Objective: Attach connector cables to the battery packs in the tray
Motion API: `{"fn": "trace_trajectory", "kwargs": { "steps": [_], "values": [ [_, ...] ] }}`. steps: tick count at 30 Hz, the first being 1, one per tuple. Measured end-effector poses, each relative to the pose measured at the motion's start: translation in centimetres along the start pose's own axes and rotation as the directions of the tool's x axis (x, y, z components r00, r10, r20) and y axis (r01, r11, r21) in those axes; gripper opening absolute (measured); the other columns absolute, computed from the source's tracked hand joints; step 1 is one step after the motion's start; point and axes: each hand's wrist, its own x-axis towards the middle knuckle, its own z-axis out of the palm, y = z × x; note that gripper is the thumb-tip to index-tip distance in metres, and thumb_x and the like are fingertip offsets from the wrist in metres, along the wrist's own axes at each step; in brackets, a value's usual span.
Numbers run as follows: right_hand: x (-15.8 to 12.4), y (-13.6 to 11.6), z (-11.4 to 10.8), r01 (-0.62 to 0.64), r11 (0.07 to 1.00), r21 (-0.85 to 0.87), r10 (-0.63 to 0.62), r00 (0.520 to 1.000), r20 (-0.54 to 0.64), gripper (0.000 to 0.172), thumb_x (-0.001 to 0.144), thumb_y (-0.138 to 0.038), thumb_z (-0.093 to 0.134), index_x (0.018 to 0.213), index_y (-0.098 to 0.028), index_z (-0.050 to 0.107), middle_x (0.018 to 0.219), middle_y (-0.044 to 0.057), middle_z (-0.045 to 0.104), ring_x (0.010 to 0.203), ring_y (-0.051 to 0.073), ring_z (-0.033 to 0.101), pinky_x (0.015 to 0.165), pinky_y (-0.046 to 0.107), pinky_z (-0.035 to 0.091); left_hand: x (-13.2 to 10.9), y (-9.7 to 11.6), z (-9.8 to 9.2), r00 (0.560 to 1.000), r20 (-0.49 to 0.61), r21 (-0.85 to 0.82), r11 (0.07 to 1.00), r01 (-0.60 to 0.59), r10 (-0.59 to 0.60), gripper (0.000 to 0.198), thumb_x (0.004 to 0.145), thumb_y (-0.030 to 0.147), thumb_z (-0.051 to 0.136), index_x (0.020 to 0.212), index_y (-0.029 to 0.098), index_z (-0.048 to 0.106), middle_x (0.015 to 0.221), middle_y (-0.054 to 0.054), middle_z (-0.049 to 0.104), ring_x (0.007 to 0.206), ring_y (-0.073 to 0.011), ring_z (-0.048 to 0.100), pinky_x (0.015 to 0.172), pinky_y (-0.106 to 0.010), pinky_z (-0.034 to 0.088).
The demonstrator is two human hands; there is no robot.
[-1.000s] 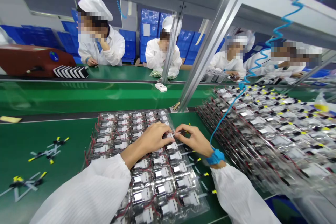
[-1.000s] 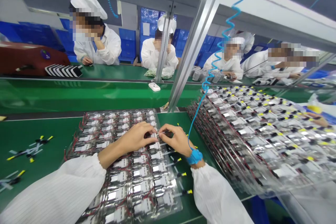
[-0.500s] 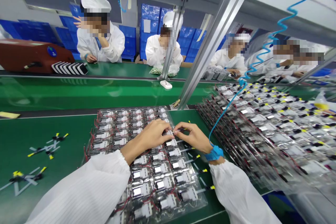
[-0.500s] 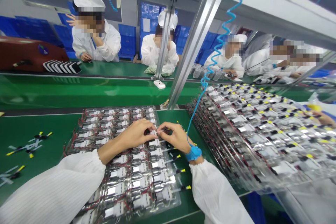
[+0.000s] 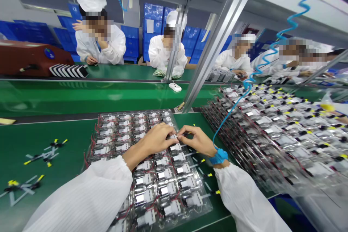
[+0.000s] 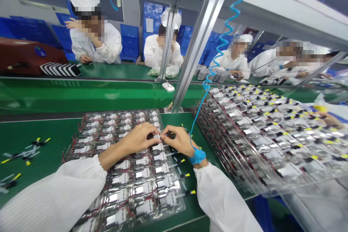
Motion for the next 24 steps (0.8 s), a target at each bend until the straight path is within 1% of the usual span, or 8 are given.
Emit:
{"fn": "trace_trajectory", "kwargs": {
  "steps": [5, 9, 12, 18, 24],
  "values": [
    [0.02, -0.15, -0.2, 0.008, 1.0, -0.018, -0.008, 1.0, 0.003, 0.012, 0.084, -0.029, 0.061, 0.08, -0.021, 0.068, 0.075, -0.001, 0.069, 0.072, 0.017, 0.062, 0.068, 0.028, 0.046, -0.04, 0.15, -0.08, 1.0, 0.014, 0.012, 1.0, 0.006, -0.006, 0.016, 0.085, 0.03, 0.072, 0.092, 0.017, 0.066, 0.087, -0.004, 0.069, 0.088, -0.0232, 0.062, 0.077, -0.032, 0.047],
    [-0.18, -0.35, -0.62, 0.009, 0.998, -0.056, -0.01, 1.0, -0.015, 0.011, 0.083, -0.029, 0.063, 0.084, -0.021, 0.07, 0.081, 0.0, 0.072, 0.077, 0.019, 0.064, 0.073, 0.029, 0.046, -0.08, 0.02, -0.09, 1.0, 0.001, 0.022, 1.0, -0.01, 0.01, 0.018, 0.086, 0.032, 0.071, 0.094, 0.018, 0.065, 0.088, -0.004, 0.068, 0.088, -0.0224, 0.062, 0.077, -0.032, 0.047],
    [-0.23, -0.5, -0.84, 0.013, 0.997, -0.071, -0.015, 1.0, -0.023, 0.012, 0.084, -0.031, 0.064, 0.086, -0.022, 0.071, 0.083, 0.001, 0.072, 0.077, 0.019, 0.064, 0.073, 0.029, 0.046, -0.1, -0.02, -0.09, 1.0, 0.008, 0.029, 0.999, -0.015, 0.015, 0.019, 0.086, 0.033, 0.071, 0.096, 0.018, 0.065, 0.088, -0.004, 0.068, 0.088, -0.0221, 0.062, 0.077, -0.032, 0.048],
    [-0.06, -0.65, -0.71, 0.029, 0.997, -0.078, -0.029, 1.0, 0.003, 0.015, 0.087, -0.034, 0.061, 0.083, -0.022, 0.069, 0.084, 0.003, 0.071, 0.078, 0.02, 0.064, 0.073, 0.031, 0.046, -0.05, -0.14, 0.18, 1.0, 0.013, 0.033, 0.999, -0.018, 0.017, 0.02, 0.087, 0.035, 0.07, 0.095, 0.017, 0.066, 0.088, -0.005, 0.069, 0.089, -0.0233, 0.062, 0.078, -0.033, 0.048],
    [0.01, -0.6, -0.67, 0.031, 0.997, -0.074, -0.028, 0.999, 0.032, 0.016, 0.089, -0.033, 0.061, 0.083, -0.021, 0.07, 0.085, 0.003, 0.072, 0.078, 0.02, 0.064, 0.073, 0.032, 0.045, 0.03, -0.07, 0.24, 1.0, 0.019, 0.041, 0.999, -0.006, 0.006, 0.02, 0.086, 0.035, 0.071, 0.092, 0.016, 0.066, 0.085, -0.005, 0.068, 0.088, -0.0238, 0.062, 0.076, -0.033, 0.047]
  ]
}}
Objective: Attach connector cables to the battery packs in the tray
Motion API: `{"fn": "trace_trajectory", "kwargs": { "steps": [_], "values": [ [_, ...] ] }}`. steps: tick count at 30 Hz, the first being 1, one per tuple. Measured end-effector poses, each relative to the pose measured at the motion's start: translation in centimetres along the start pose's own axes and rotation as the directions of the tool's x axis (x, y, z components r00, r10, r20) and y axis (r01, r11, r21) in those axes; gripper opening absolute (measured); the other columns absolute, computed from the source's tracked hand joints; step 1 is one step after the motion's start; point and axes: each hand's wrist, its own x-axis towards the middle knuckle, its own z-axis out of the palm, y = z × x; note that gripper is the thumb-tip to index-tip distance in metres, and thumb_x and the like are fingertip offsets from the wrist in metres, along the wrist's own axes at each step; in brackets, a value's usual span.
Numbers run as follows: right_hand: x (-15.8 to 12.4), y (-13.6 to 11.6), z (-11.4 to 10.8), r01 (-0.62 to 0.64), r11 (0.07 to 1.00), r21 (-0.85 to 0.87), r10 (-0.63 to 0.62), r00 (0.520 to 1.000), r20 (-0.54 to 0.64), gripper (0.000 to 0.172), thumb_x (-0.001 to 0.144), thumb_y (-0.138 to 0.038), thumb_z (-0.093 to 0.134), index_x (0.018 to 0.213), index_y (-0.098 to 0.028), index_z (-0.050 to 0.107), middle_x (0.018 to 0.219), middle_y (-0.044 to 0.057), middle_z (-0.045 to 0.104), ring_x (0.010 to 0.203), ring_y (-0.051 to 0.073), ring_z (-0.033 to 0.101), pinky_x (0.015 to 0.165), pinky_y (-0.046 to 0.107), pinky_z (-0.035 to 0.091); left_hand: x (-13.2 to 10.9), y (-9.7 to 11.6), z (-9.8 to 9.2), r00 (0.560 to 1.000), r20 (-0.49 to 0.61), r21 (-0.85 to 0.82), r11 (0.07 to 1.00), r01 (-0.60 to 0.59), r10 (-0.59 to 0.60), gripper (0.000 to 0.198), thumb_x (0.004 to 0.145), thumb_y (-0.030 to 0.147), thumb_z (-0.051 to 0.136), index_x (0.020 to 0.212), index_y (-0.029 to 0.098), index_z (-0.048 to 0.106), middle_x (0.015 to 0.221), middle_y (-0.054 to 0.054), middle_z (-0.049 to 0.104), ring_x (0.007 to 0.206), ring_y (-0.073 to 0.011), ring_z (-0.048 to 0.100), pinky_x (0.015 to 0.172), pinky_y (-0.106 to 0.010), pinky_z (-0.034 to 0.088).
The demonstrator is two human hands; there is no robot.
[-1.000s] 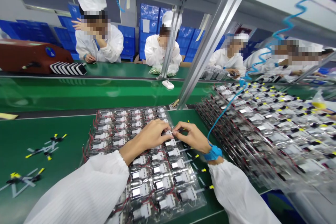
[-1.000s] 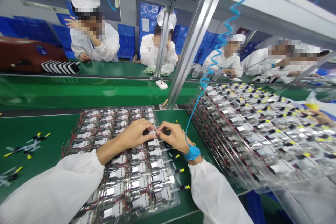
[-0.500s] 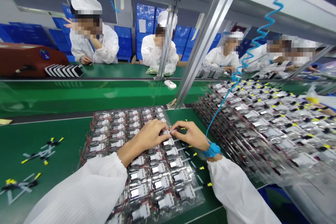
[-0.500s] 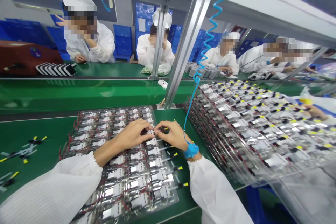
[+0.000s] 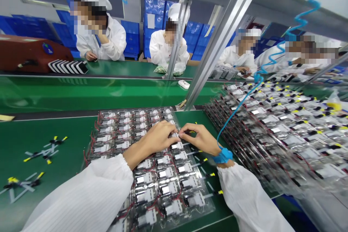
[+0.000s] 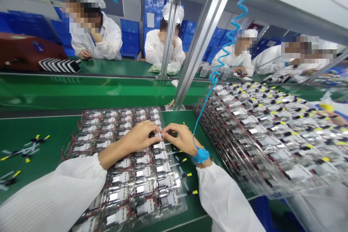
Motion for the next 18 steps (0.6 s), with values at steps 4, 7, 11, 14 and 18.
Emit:
{"fn": "trace_trajectory", "kwargs": {
  "steps": [4, 7, 11, 14, 18],
  "values": [
    [0.1, -0.3, 0.0, -0.001, 1.0, 0.021, 0.002, 1.0, -0.007, 0.012, 0.086, -0.029, 0.063, 0.082, -0.021, 0.071, 0.082, 0.002, 0.072, 0.077, 0.019, 0.064, 0.071, 0.03, 0.045, 0.0, 0.1, -0.1, 1.0, 0.006, 0.0, 1.0, -0.002, 0.002, 0.018, 0.087, 0.033, 0.07, 0.092, 0.016, 0.066, 0.085, -0.005, 0.068, 0.086, -0.0232, 0.061, 0.075, -0.032, 0.046],
    [0.1, -0.6, -0.1, -0.001, 0.999, 0.037, 0.002, 1.0, -0.019, 0.01, 0.085, -0.027, 0.063, 0.082, -0.021, 0.071, 0.081, 0.001, 0.072, 0.076, 0.018, 0.065, 0.072, 0.029, 0.046, 0.0, 0.0, 0.0, 1.0, -0.002, 0.008, 1.0, -0.02, 0.02, 0.016, 0.089, 0.033, 0.067, 0.094, 0.018, 0.065, 0.086, -0.004, 0.067, 0.086, -0.0225, 0.06, 0.077, -0.033, 0.045],
    [0.0, -0.4, -1.0, 0.027, 0.998, 0.055, -0.025, 0.999, -0.048, 0.012, 0.084, -0.029, 0.065, 0.089, -0.023, 0.074, 0.089, 0.001, 0.073, 0.081, 0.019, 0.065, 0.075, 0.03, 0.047, -0.2, -0.5, 0.1, 0.998, -0.023, 0.032, 0.998, -0.06, 0.06, 0.021, 0.093, 0.038, 0.062, 0.099, 0.018, 0.062, 0.091, -0.004, 0.065, 0.089, -0.0227, 0.057, 0.08, -0.034, 0.046],
    [-0.2, 0.2, -1.8, 0.019, 0.998, 0.067, -0.009, 0.989, -0.149, 0.023, 0.087, -0.035, 0.061, 0.101, -0.023, 0.075, 0.095, 0.004, 0.071, 0.082, 0.019, 0.063, 0.068, 0.029, 0.046, -0.3, -0.6, 0.0, 0.998, -0.021, 0.03, 0.997, -0.066, 0.067, 0.026, 0.094, 0.043, 0.059, 0.104, 0.019, 0.061, 0.098, -0.005, 0.065, 0.094, -0.0231, 0.057, 0.084, -0.035, 0.046],
    [-0.3, 1.4, -2.0, -0.016, 0.995, 0.1, 0.045, 0.955, -0.294, 0.032, 0.093, -0.041, 0.054, 0.108, -0.021, 0.072, 0.095, 0.006, 0.07, 0.082, 0.02, 0.063, 0.067, 0.03, 0.047, -0.5, -0.5, -0.5, 0.998, -0.004, 0.016, 0.998, -0.06, 0.06, 0.036, 0.094, 0.046, 0.058, 0.119, 0.021, 0.057, 0.111, -0.007, 0.063, 0.102, -0.024, 0.056, 0.089, -0.037, 0.046]
  ]
}}
